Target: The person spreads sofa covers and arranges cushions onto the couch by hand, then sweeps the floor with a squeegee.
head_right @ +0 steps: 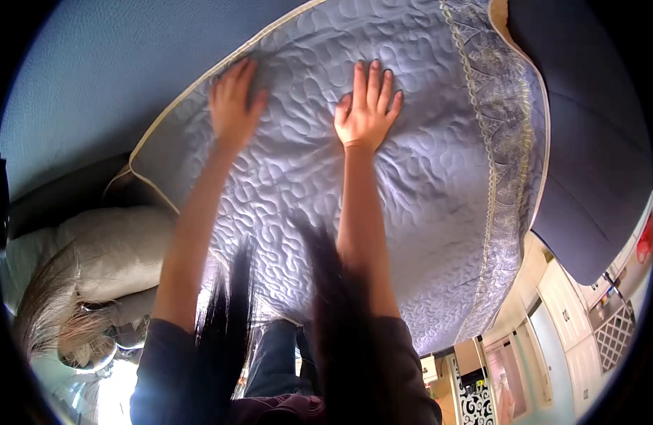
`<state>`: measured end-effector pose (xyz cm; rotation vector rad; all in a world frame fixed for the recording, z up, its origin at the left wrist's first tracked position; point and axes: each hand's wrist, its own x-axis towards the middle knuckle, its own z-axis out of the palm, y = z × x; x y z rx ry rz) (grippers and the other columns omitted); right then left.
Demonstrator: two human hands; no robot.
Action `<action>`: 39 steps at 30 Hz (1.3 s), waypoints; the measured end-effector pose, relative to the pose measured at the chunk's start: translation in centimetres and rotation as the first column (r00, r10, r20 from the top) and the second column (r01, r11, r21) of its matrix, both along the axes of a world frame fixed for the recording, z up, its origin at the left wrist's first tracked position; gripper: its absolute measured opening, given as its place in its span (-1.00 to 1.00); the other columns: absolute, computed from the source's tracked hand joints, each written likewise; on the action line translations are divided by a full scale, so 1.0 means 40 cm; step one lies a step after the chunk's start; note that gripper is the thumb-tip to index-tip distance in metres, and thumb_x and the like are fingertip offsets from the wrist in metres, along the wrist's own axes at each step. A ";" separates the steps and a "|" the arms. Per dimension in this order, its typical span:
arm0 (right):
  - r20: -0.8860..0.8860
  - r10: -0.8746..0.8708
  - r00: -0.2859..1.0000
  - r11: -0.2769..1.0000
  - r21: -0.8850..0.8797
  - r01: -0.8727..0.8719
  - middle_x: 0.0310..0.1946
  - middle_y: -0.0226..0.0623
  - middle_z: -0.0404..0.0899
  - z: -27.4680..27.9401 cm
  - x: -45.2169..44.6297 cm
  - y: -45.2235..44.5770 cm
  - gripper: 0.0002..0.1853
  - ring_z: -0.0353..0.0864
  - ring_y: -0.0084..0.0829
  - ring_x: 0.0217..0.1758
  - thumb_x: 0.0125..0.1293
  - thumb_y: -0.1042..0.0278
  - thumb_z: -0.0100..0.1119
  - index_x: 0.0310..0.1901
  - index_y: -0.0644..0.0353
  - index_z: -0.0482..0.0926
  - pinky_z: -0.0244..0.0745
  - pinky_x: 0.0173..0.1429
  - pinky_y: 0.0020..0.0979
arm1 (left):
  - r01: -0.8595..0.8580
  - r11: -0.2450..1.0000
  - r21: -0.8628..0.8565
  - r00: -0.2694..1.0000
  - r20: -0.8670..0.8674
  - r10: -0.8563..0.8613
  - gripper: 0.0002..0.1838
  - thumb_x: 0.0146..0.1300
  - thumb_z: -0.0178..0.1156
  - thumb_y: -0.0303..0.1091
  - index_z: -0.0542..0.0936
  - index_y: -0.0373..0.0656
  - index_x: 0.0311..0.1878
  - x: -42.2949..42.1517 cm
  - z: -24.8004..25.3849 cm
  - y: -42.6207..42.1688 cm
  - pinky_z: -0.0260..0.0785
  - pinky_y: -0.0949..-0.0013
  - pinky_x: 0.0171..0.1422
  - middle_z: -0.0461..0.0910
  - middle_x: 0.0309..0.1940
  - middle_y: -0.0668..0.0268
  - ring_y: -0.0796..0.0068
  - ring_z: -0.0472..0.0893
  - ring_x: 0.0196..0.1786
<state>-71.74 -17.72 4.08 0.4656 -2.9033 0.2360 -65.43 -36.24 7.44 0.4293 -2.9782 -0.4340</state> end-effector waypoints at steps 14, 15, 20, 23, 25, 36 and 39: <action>0.024 -0.015 1.000 0.998 0.064 0.014 0.10 -0.44 0.09 0.013 -0.003 -0.011 -0.48 0.04 -0.36 0.16 -0.06 0.20 -0.31 0.06 -0.10 0.17 -0.16 0.15 -0.17 | -0.149 0.982 0.119 0.982 0.137 0.133 -0.57 -0.01 -0.06 -0.08 0.38 -0.22 -0.16 0.053 -0.032 -0.102 0.22 0.35 -0.07 0.41 -0.23 0.15 0.19 0.39 -0.17; 0.026 -0.022 0.999 0.997 0.069 0.020 0.10 -0.43 0.09 0.014 -0.001 -0.013 -0.48 0.04 -0.36 0.16 -0.06 0.19 -0.31 0.06 -0.10 0.17 -0.16 0.15 -0.16 | -0.144 0.971 0.190 0.978 0.180 0.110 -0.58 0.01 -0.08 -0.09 0.38 -0.21 -0.16 0.054 -0.032 -0.115 0.22 0.36 -0.06 0.40 -0.21 0.15 0.20 0.39 -0.15; 0.028 -0.007 1.000 0.998 0.055 0.006 0.11 -0.43 0.08 0.018 -0.002 -0.013 -0.47 0.02 -0.36 0.17 -0.06 0.20 -0.31 0.07 -0.09 0.16 -0.17 0.15 -0.16 | -0.307 0.734 0.605 0.926 0.370 0.082 -0.62 0.06 -0.10 -0.13 0.37 -0.17 -0.12 0.090 -0.042 -0.198 0.18 0.37 -0.03 0.38 -0.17 0.13 0.21 0.37 -0.11; 0.040 -0.024 0.999 0.997 0.070 0.021 0.11 -0.44 0.08 0.024 -0.002 -0.019 -0.47 0.02 -0.35 0.17 -0.06 0.19 -0.31 0.07 -0.10 0.15 -0.16 0.15 -0.16 | -0.165 0.942 0.292 0.983 0.123 0.134 -0.60 0.07 -0.08 -0.20 0.29 -0.18 -0.03 0.253 -0.011 -0.216 0.09 0.31 0.04 0.32 -0.09 0.13 0.20 0.28 -0.01; 0.038 -0.021 0.999 0.998 0.063 0.019 0.11 -0.44 0.08 0.022 -0.002 -0.021 -0.47 0.02 -0.36 0.17 -0.06 0.19 -0.31 0.07 -0.10 0.15 -0.16 0.15 -0.16 | -0.168 0.976 0.136 0.980 0.127 0.151 -0.58 0.07 -0.07 -0.21 0.26 -0.18 -0.01 0.345 0.020 -0.245 0.06 0.29 0.05 0.29 -0.06 0.14 0.20 0.25 0.02; 0.029 -0.025 0.999 0.998 0.063 0.023 0.10 -0.45 0.09 0.019 -0.001 -0.017 -0.47 0.02 -0.37 0.17 -0.07 0.21 -0.29 0.07 -0.10 0.15 -0.16 0.15 -0.17 | -0.467 0.874 0.135 0.787 0.514 0.341 -0.68 0.08 -0.12 -0.22 0.43 -0.26 -0.23 0.302 -0.044 -0.338 0.18 0.24 -0.08 0.39 -0.22 0.04 0.04 0.36 -0.16; 0.014 -0.026 1.000 0.999 0.048 0.025 0.10 -0.44 0.10 0.017 -0.007 -0.020 -0.48 0.04 -0.37 0.16 -0.06 0.20 -0.31 0.05 -0.10 0.18 -0.16 0.15 -0.17 | -0.452 0.892 -0.033 0.879 0.154 0.451 -0.70 0.07 -0.12 -0.31 0.36 -0.24 -0.15 0.316 -0.047 -0.224 0.14 0.23 -0.01 0.33 -0.13 0.03 0.10 0.32 -0.07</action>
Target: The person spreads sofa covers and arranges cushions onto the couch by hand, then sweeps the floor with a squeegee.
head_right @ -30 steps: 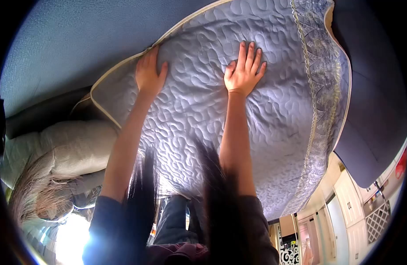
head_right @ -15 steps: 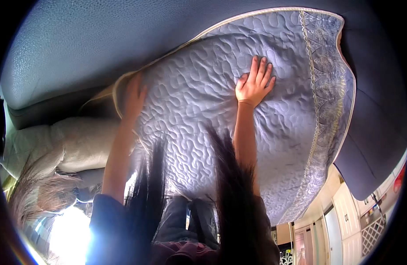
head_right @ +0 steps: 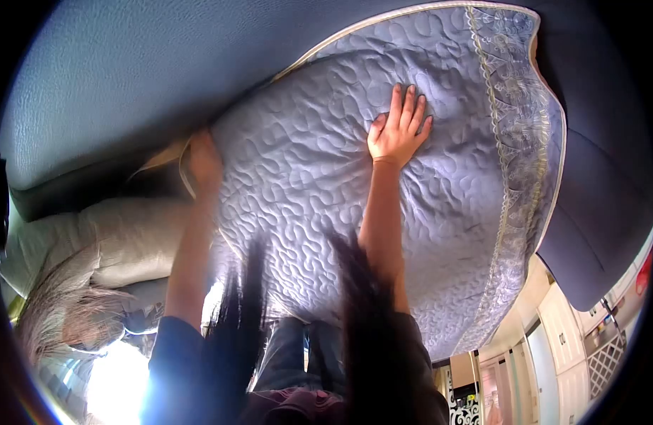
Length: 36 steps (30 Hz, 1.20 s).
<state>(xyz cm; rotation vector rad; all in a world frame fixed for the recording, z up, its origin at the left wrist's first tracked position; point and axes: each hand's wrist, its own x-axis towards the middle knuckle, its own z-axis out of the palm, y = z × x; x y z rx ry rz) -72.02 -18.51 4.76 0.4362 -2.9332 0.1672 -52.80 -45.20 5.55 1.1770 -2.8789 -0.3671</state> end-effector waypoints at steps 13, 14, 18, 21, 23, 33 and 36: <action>0.188 -0.018 0.982 0.998 -0.048 0.027 0.13 -0.46 0.02 -0.012 -0.010 0.034 -0.47 -0.04 -0.37 0.19 -0.04 0.15 -0.30 0.08 -0.14 0.12 -0.19 0.16 -0.15 | 0.831 0.542 0.129 0.538 -0.438 -0.720 -0.43 0.05 -0.10 -0.21 0.03 -0.18 0.12 -0.695 -0.015 0.364 -0.03 0.34 0.16 0.08 0.09 0.17 0.22 0.11 0.12; 0.186 -0.018 0.982 0.998 -0.056 0.029 0.13 -0.47 0.02 -0.012 -0.010 0.035 -0.47 -0.03 -0.39 0.19 -0.03 0.15 -0.31 0.09 -0.14 0.11 -0.18 0.16 -0.15 | 0.820 0.552 0.153 0.559 -0.423 -0.713 -0.42 0.04 -0.09 -0.15 0.06 -0.18 0.11 -0.717 -0.020 0.375 0.01 0.34 0.14 0.11 0.07 0.16 0.22 0.14 0.10; 0.224 -0.012 0.975 0.997 -0.075 0.029 0.14 -0.51 0.00 -0.007 -0.014 0.042 -0.45 -0.02 -0.43 0.19 -0.06 0.16 -0.27 0.09 -0.17 0.11 -0.16 0.16 -0.17 | 0.699 0.571 0.431 0.710 -0.321 -0.627 -0.39 0.02 -0.09 0.00 0.11 -0.17 0.08 -0.787 -0.052 0.386 0.11 0.30 0.08 0.22 -0.01 0.07 0.15 0.26 0.01; 0.235 -0.011 0.972 0.995 -0.093 0.034 0.15 -0.52 -0.01 -0.015 -0.013 0.046 -0.44 -0.03 -0.44 0.19 -0.07 0.16 -0.24 0.09 -0.20 0.09 -0.13 0.15 -0.17 | 0.588 0.592 0.552 0.772 -0.164 -0.614 -0.42 0.07 -0.17 0.00 0.12 -0.23 0.07 -0.812 -0.039 0.408 0.15 0.29 0.04 0.29 -0.09 0.02 0.12 0.32 -0.04; 0.250 -0.010 0.968 0.994 -0.100 0.036 0.14 -0.53 -0.01 -0.016 -0.014 0.047 -0.44 -0.03 -0.45 0.19 -0.07 0.16 -0.24 0.09 -0.20 0.09 -0.11 0.14 -0.17 | 0.701 0.631 0.332 0.709 -0.233 -0.666 -0.50 0.09 -0.15 -0.15 0.15 -0.27 0.05 -0.818 -0.027 0.440 0.07 0.32 0.10 0.17 0.01 0.01 0.14 0.19 0.07; 0.263 -0.006 0.965 0.996 -0.083 0.029 0.17 -0.56 -0.10 -0.024 -0.010 0.056 -0.43 -0.15 -0.47 0.23 -0.07 0.16 -0.22 0.11 -0.22 0.06 -0.12 0.16 -0.20 | 0.875 0.470 0.115 0.464 -0.475 -0.748 -0.27 -0.02 -0.07 0.06 0.04 -0.27 0.10 -1.033 -0.049 0.597 0.05 0.37 0.13 0.14 0.05 0.12 0.26 0.16 0.10; 0.263 0.002 0.965 0.993 -0.113 0.028 0.17 -0.55 -0.09 -0.026 -0.007 0.058 -0.42 -0.14 -0.48 0.23 -0.08 0.16 -0.20 0.10 -0.22 0.07 -0.12 0.16 -0.22 | 0.898 0.431 0.083 0.435 -0.307 -0.846 -0.39 0.01 -0.09 0.02 0.12 -0.15 0.08 -1.105 -0.134 0.613 0.17 0.38 0.04 0.15 0.05 0.16 0.29 0.25 0.04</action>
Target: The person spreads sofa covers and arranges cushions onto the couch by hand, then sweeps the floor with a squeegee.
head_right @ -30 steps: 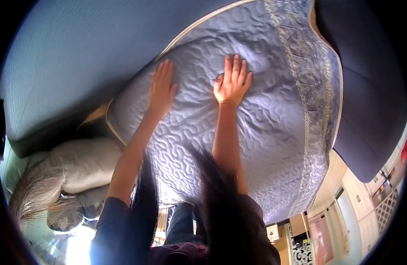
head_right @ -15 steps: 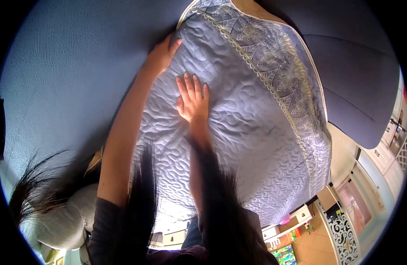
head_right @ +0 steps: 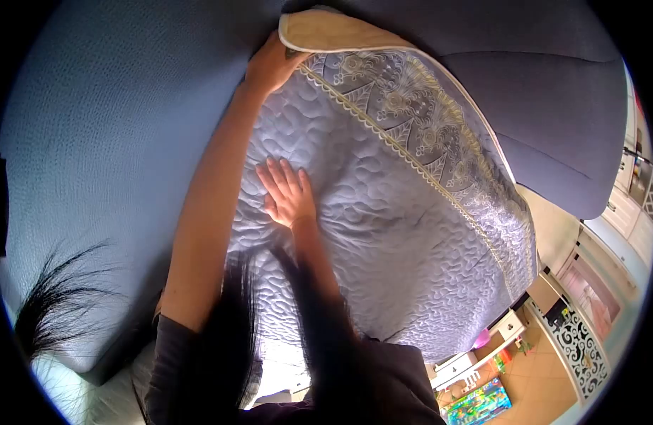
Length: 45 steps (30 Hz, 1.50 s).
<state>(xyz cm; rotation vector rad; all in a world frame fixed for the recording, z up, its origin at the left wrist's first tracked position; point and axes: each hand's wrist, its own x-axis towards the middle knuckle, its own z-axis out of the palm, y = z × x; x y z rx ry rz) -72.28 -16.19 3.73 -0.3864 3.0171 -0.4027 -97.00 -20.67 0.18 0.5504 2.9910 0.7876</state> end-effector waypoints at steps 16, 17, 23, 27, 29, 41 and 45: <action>-0.010 0.000 1.000 1.000 -0.015 0.000 0.15 -0.55 -0.03 -0.054 0.033 0.009 -0.48 -0.18 -0.49 0.24 -0.10 0.08 -0.18 0.02 -0.18 0.19 -0.31 0.21 -0.21 | 0.051 0.988 0.146 0.966 -0.260 -0.012 -0.51 -0.08 -0.04 -0.26 0.23 -0.32 -0.05 0.000 0.128 0.169 -0.03 0.23 0.15 0.19 -0.03 0.04 0.13 0.17 0.04; -0.003 0.010 1.000 0.999 -0.030 -0.010 0.15 -0.55 -0.03 -0.052 0.026 0.012 -0.47 -0.18 -0.48 0.24 -0.10 0.07 -0.18 0.03 -0.18 0.18 -0.33 0.21 -0.21 | 0.057 0.987 0.148 0.965 -0.260 -0.017 -0.51 -0.08 -0.04 -0.26 0.23 -0.32 -0.05 -0.005 0.134 0.176 -0.03 0.23 0.15 0.19 -0.03 0.04 0.13 0.17 0.04; -0.054 0.013 0.998 0.999 -0.041 -0.016 0.17 -0.55 -0.10 -0.035 0.023 0.017 -0.49 -0.19 -0.49 0.24 -0.07 0.11 -0.21 0.04 -0.16 0.18 -0.31 0.21 -0.23 | 0.091 0.993 -0.078 0.989 0.125 -0.081 -0.56 -0.09 -0.05 -0.18 0.32 -0.22 -0.12 -0.040 0.211 0.182 0.18 0.22 -0.03 0.32 -0.10 0.16 0.23 0.36 -0.08; -0.053 0.027 0.998 0.999 -0.019 -0.028 0.18 -0.53 -0.13 -0.036 0.021 0.020 -0.47 -0.19 -0.49 0.24 -0.06 0.11 -0.21 0.06 -0.15 0.15 -0.32 0.22 -0.25 | 0.176 0.979 -0.101 0.924 0.360 -0.129 -0.61 -0.01 -0.14 -0.14 0.34 -0.17 -0.14 -0.127 0.159 0.186 0.20 0.19 -0.07 0.37 -0.16 0.20 0.22 0.42 -0.19; -0.040 0.008 0.999 0.997 -0.080 -0.012 0.18 -0.53 -0.13 -0.040 0.019 0.014 -0.47 -0.18 -0.49 0.24 -0.06 0.11 -0.21 0.07 -0.14 0.14 -0.33 0.22 -0.25 | 0.177 0.984 -0.033 0.980 0.099 -0.173 -0.60 0.02 -0.15 -0.10 0.34 -0.17 -0.15 -0.099 0.116 0.167 0.16 0.18 -0.03 0.37 -0.17 0.21 0.18 0.39 -0.16; 0.013 0.075 0.997 0.990 0.120 -0.076 0.15 -0.55 -0.06 -0.051 0.032 0.021 -0.52 -0.17 -0.49 0.23 -0.01 0.10 -0.25 0.04 -0.11 0.17 -0.36 0.23 -0.26 | -0.225 0.973 0.043 0.960 -0.160 0.229 -0.33 -0.13 0.07 0.01 0.19 -0.30 -0.03 0.012 0.148 0.198 0.09 0.29 0.06 0.21 -0.08 0.13 0.20 0.23 -0.02; 0.021 0.029 0.999 0.993 -0.111 -0.026 0.18 -0.55 -0.13 -0.033 0.021 0.028 -0.47 -0.22 -0.51 0.25 0.00 0.10 -0.28 0.10 -0.13 0.07 -0.43 0.24 -0.28 | -0.147 0.985 0.090 0.986 -0.061 0.153 -0.29 -0.18 0.10 0.03 0.21 -0.32 -0.04 -0.009 0.165 0.178 0.11 0.27 0.04 0.26 -0.10 0.04 0.17 0.25 -0.01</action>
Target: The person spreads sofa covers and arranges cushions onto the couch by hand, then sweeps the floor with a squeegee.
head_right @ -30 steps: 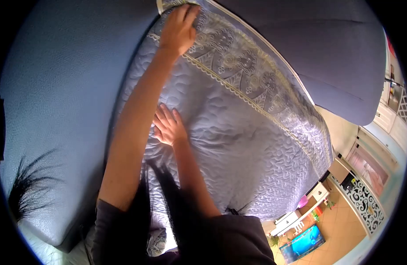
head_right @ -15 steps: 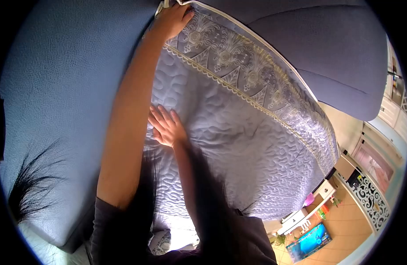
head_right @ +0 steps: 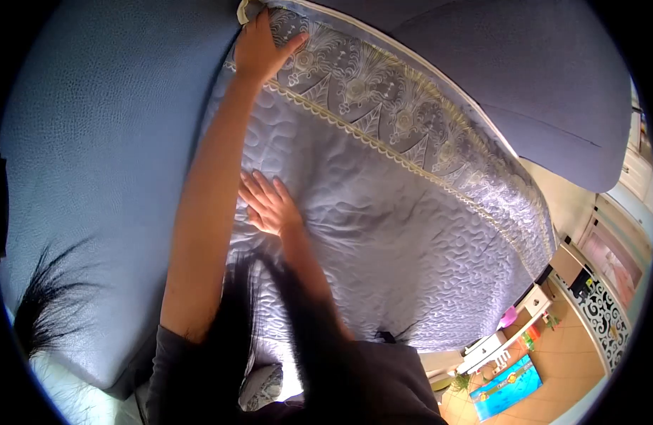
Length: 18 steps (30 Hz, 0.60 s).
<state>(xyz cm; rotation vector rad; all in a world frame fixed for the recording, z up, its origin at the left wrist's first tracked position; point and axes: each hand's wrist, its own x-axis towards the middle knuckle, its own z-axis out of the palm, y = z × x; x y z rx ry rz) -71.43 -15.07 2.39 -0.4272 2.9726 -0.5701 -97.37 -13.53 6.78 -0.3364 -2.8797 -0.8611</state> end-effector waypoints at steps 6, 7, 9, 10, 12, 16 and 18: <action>0.058 0.021 0.998 1.000 -0.001 -0.021 0.19 -0.53 -0.18 0.000 -0.007 0.002 -0.44 -0.26 -0.51 0.25 0.00 0.13 -0.29 0.13 -0.14 -0.01 -0.49 0.25 -0.27 | 0.133 0.980 0.146 0.898 0.401 -0.182 -0.28 -0.18 0.09 0.02 0.19 -0.31 -0.02 -0.059 0.035 -0.025 0.08 0.27 0.06 0.22 -0.04 0.05 0.16 0.21 0.03; 0.050 0.012 0.999 1.000 -0.013 -0.012 0.19 -0.53 -0.18 -0.006 -0.007 0.000 -0.43 -0.26 -0.50 0.25 -0.01 0.13 -0.28 0.13 -0.14 0.00 -0.49 0.25 -0.27 | 0.159 0.969 0.192 0.825 0.514 -0.237 -0.37 -0.07 0.01 -0.04 0.19 -0.28 0.01 -0.057 0.045 -0.023 0.02 0.27 0.11 0.14 0.04 0.09 0.23 0.14 0.10; 0.007 0.011 1.000 1.000 0.021 -0.011 0.19 -0.53 -0.17 0.008 -0.007 0.000 -0.43 -0.24 -0.49 0.25 -0.04 0.12 -0.25 0.12 -0.14 0.04 -0.48 0.25 -0.27 | 0.129 0.982 0.141 0.870 0.458 -0.180 -0.26 -0.19 0.09 0.03 0.18 -0.32 0.00 -0.063 0.029 -0.032 0.06 0.26 0.08 0.19 -0.01 0.05 0.17 0.20 0.05; 0.008 0.012 1.000 1.000 0.019 -0.012 0.19 -0.53 -0.17 0.004 -0.003 -0.002 -0.43 -0.24 -0.49 0.25 -0.04 0.12 -0.25 0.12 -0.14 0.04 -0.48 0.25 -0.27 | 0.100 0.991 0.090 0.907 0.401 -0.128 -0.14 -0.31 0.16 0.11 0.16 -0.36 -0.02 -0.062 0.021 -0.039 0.10 0.25 0.05 0.24 -0.06 0.01 0.10 0.25 -0.01; -0.053 -0.013 0.999 1.000 0.012 0.014 0.18 -0.53 -0.13 -0.005 -0.001 -0.003 -0.45 -0.22 -0.49 0.25 -0.03 0.11 -0.24 0.10 -0.12 0.09 -0.46 0.25 -0.27 | 0.048 0.999 0.020 0.973 0.225 -0.051 -0.11 -0.32 0.16 0.13 0.15 -0.36 -0.01 -0.032 -0.034 -0.030 0.06 0.24 0.07 0.23 -0.05 0.01 0.12 0.24 0.00; -0.039 0.068 0.997 0.953 0.297 -0.053 0.16 -0.53 -0.05 -0.034 0.015 0.000 -0.47 -0.20 -0.47 0.24 -0.04 0.06 -0.21 0.06 -0.12 0.15 -0.45 0.24 -0.24 | -0.305 0.951 -0.047 0.929 -0.232 0.287 -0.08 -0.33 0.14 0.18 0.15 -0.37 0.00 0.036 -0.060 0.034 -0.01 0.20 0.09 0.21 -0.04 0.03 0.16 0.22 0.01; -0.038 0.085 0.996 0.919 0.390 -0.064 0.15 -0.54 -0.03 -0.015 0.006 -0.002 -0.48 -0.20 -0.47 0.24 -0.04 0.05 -0.22 0.06 -0.15 0.16 -0.46 0.24 -0.23 | -0.279 0.958 -0.073 0.947 -0.187 0.262 -0.09 -0.35 0.14 0.18 0.17 -0.37 -0.02 0.026 -0.035 0.020 0.03 0.22 0.08 0.24 -0.07 0.04 0.14 0.23 0.00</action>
